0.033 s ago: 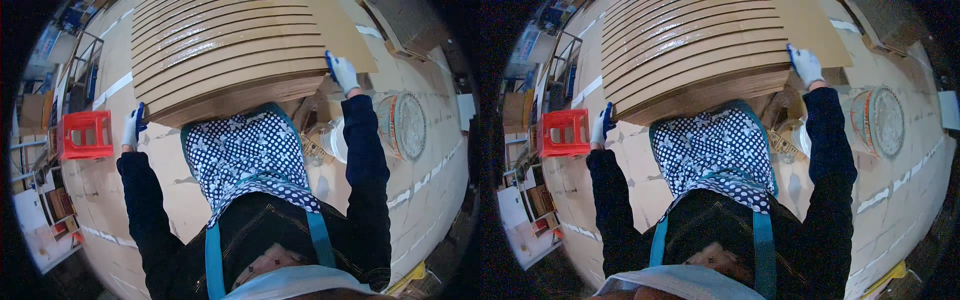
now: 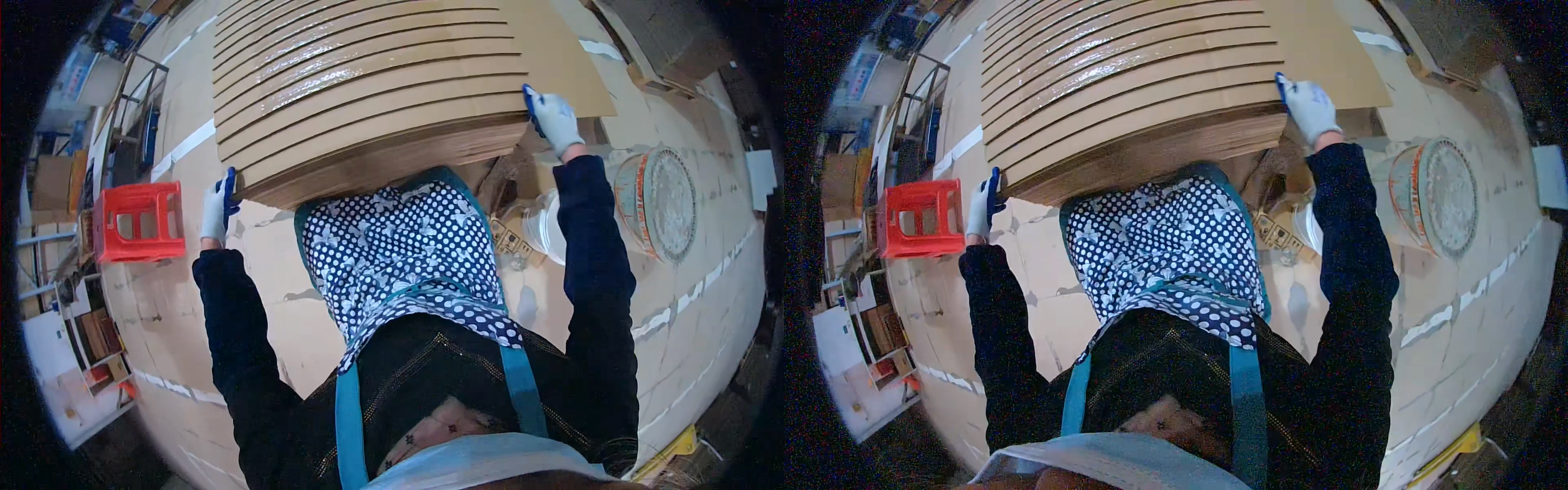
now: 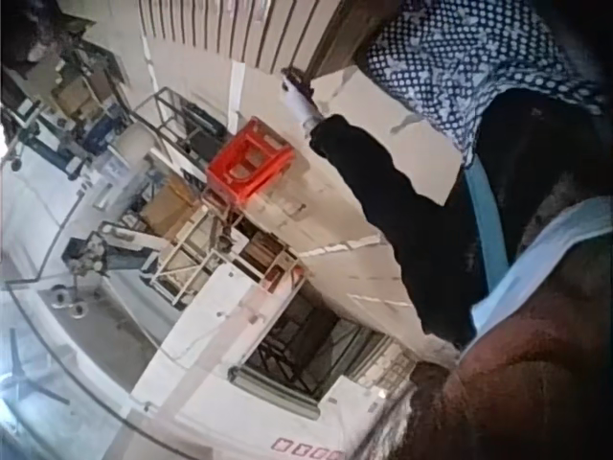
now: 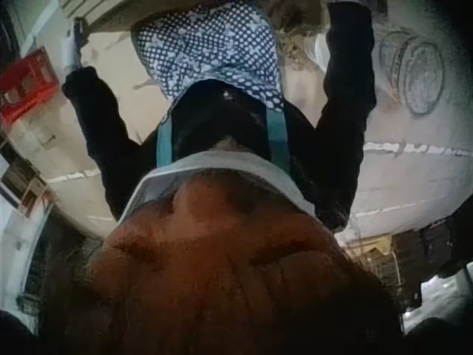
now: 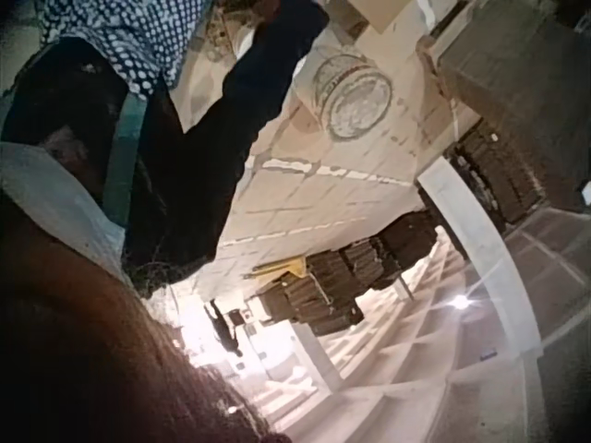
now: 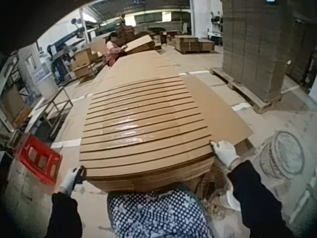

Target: Applying glue or adhesive to the edges of a stack of wooden slats using a brush and a sponge.

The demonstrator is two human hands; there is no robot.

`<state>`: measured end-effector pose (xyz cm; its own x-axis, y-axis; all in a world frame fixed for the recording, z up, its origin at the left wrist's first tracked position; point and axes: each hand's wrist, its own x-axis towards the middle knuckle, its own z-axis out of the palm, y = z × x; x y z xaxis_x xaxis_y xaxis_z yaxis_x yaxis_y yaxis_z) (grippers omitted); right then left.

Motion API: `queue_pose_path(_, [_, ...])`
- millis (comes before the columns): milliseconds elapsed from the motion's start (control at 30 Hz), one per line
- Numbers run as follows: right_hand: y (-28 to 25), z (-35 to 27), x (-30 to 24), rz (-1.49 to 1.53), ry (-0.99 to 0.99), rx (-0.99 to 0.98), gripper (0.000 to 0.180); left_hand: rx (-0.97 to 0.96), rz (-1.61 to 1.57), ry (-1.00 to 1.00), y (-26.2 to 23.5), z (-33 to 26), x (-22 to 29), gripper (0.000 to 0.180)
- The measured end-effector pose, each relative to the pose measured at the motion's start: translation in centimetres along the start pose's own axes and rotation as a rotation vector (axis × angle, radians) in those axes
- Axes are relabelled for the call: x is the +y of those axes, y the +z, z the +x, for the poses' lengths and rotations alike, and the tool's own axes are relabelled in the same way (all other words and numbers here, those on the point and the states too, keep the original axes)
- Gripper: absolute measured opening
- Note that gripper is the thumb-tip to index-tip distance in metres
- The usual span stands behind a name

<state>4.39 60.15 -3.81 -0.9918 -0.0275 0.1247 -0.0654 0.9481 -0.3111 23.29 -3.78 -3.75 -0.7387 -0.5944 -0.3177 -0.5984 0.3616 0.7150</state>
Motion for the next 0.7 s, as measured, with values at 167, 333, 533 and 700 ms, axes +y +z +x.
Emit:
queue_pose_path(167, [-2.9, -0.8, -3.3, -0.234, -0.020, -0.057, 0.052, 0.142, 0.806, 0.378, -0.5, 1.3, 1.0, 0.047])
queue_pose_path(333, [-6.2, 0.6, -1.7, 0.700, 0.283, -0.086, 0.056, -0.068, -0.038, 0.069, -4.7, 0.4, 3.8, 0.040])
queue_pose_path(533, [2.3, 0.4, -1.6, 0.687, 0.083, 0.438, 0.042, 0.448, -0.722, 0.292, 4.4, 1.0, 0.7, 0.037])
queue_pose_path(700, [4.4, 1.7, -1.6, 0.179, 0.220, 0.394, 0.042, 0.819, 0.092, 0.288, 6.5, 2.8, 0.8, 0.043])
